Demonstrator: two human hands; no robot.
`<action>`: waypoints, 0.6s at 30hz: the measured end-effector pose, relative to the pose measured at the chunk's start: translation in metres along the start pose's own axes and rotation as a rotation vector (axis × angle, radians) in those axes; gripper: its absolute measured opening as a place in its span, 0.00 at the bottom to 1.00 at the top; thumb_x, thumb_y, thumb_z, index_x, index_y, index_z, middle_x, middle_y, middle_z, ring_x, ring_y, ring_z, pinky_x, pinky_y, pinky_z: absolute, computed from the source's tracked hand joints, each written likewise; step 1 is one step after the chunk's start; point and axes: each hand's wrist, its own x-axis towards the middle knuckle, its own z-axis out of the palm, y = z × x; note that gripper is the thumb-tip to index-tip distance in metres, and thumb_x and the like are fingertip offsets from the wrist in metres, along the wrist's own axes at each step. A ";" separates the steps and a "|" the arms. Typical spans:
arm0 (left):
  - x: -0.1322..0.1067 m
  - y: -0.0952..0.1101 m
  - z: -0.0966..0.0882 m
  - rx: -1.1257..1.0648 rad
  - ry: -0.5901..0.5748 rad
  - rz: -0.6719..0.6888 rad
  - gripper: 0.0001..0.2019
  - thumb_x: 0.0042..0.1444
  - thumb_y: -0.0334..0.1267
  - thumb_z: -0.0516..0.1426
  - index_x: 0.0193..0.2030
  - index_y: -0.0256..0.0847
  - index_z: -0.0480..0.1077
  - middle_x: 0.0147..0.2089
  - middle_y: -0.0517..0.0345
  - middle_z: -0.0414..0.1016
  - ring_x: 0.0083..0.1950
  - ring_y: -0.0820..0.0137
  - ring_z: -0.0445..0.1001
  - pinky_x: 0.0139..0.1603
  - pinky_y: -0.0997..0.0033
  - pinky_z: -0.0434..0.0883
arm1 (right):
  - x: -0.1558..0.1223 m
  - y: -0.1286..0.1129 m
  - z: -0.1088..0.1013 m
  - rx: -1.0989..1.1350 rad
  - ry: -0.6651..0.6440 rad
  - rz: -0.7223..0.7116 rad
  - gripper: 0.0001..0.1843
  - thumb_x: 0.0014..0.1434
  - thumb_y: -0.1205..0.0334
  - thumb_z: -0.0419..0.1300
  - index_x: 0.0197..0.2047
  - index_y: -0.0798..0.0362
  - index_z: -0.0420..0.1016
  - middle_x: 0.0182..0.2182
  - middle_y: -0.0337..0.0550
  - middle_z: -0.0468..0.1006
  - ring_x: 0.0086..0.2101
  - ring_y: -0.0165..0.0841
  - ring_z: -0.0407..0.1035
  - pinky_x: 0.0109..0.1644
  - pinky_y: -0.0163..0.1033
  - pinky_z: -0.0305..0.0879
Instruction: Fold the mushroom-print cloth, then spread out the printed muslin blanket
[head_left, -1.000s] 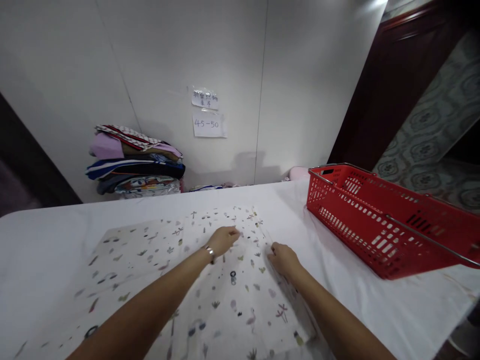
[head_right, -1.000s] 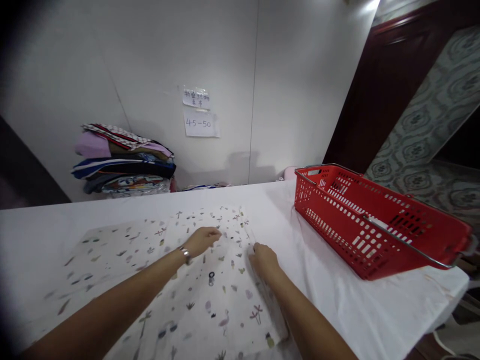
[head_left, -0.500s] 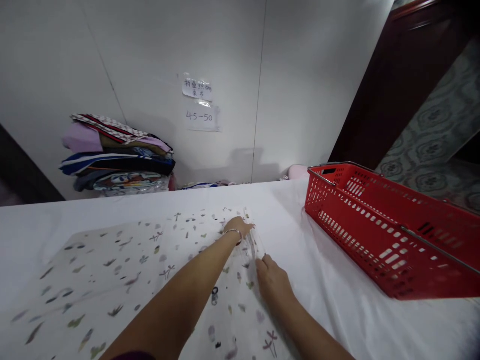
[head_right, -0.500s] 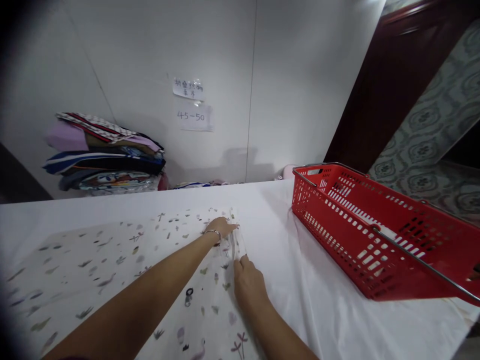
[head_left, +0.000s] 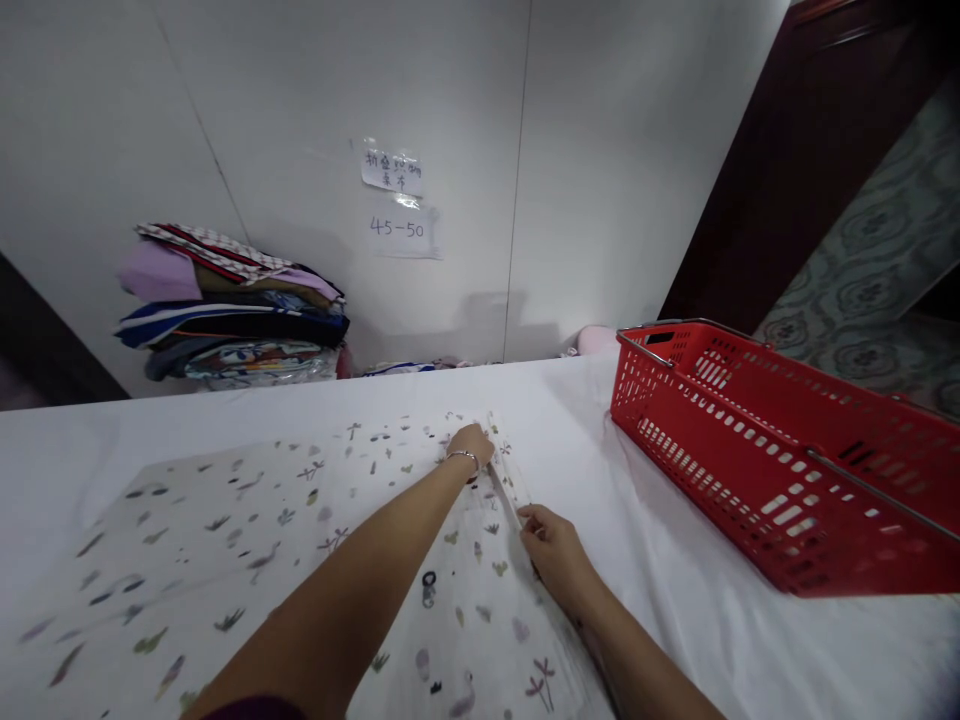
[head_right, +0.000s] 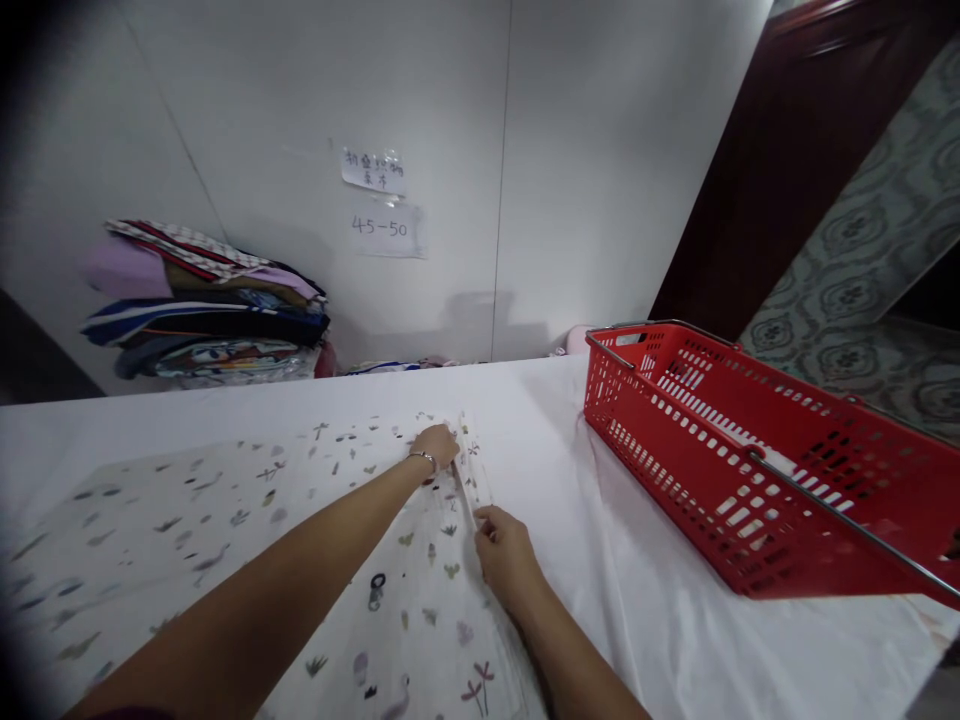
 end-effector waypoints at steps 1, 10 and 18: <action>-0.003 0.004 -0.001 0.009 0.011 0.006 0.13 0.57 0.37 0.53 0.49 0.36 0.66 0.45 0.46 0.72 0.45 0.65 0.73 0.42 0.67 0.70 | 0.001 0.002 -0.002 0.036 -0.006 0.049 0.16 0.51 0.65 0.51 0.43 0.53 0.71 0.26 0.37 0.72 0.22 0.27 0.63 0.25 0.32 0.58; -0.009 0.011 -0.012 0.173 -0.046 0.173 0.14 0.50 0.31 0.54 0.45 0.42 0.70 0.44 0.47 0.75 0.50 0.61 0.72 0.47 0.63 0.68 | 0.006 0.002 -0.009 0.065 -0.177 0.247 0.17 0.55 0.58 0.49 0.45 0.55 0.69 0.23 0.37 0.72 0.19 0.27 0.62 0.22 0.31 0.52; -0.013 0.010 -0.017 0.277 -0.087 0.277 0.13 0.50 0.30 0.53 0.42 0.41 0.73 0.48 0.47 0.72 0.49 0.61 0.72 0.48 0.62 0.68 | 0.006 -0.012 -0.012 -0.567 -0.087 0.130 0.05 0.55 0.63 0.54 0.32 0.52 0.71 0.28 0.42 0.76 0.29 0.31 0.67 0.28 0.32 0.48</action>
